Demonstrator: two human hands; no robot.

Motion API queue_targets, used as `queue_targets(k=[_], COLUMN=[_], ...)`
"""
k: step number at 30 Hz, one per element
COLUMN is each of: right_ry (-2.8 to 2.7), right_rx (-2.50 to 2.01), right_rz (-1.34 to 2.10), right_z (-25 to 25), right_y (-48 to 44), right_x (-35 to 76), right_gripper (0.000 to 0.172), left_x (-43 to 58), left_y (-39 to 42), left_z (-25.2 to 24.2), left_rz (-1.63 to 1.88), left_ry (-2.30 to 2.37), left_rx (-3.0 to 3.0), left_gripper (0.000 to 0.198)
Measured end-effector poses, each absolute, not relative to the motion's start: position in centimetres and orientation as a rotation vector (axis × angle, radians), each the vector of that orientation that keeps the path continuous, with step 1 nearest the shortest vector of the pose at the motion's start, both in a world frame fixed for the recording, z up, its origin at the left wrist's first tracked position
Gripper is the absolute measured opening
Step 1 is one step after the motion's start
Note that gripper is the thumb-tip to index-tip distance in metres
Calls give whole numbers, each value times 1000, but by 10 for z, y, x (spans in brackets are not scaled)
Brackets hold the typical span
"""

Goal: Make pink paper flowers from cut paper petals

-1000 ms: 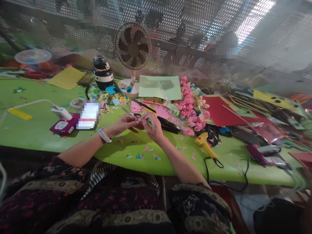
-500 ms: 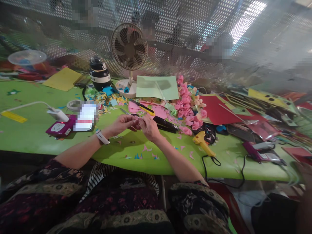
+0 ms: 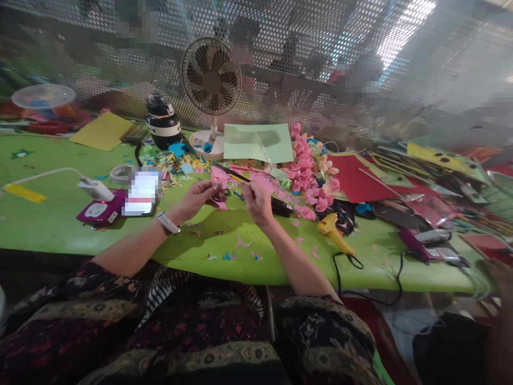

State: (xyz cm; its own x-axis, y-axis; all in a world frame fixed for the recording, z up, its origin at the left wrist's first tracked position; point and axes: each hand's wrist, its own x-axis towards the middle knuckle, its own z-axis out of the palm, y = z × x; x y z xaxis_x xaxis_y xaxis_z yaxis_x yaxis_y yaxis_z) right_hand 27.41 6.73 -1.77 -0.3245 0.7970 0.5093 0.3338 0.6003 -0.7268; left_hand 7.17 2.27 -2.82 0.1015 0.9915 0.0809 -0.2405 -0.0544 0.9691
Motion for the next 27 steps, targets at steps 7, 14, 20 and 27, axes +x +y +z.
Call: queue_targets(k=[7, 14, 20, 27], right_ry=[-1782, -2056, -2692, -2976], right_rx=[-982, -1100, -1236, -1488], right_rz=[457, 384, 277, 106], right_z=[-7, 7, 21, 16], right_y=[100, 98, 89, 97], right_x=[304, 294, 239, 184], right_gripper=[55, 22, 23, 37], left_x=[58, 57, 52, 51], left_y=[33, 39, 44, 47], left_z=[-21, -22, -26, -31], left_rz=[1603, 1763, 1806, 1756], left_ry=[976, 1058, 1146, 1145], left_rx=[882, 715, 741, 782], left_gripper=[25, 21, 28, 24])
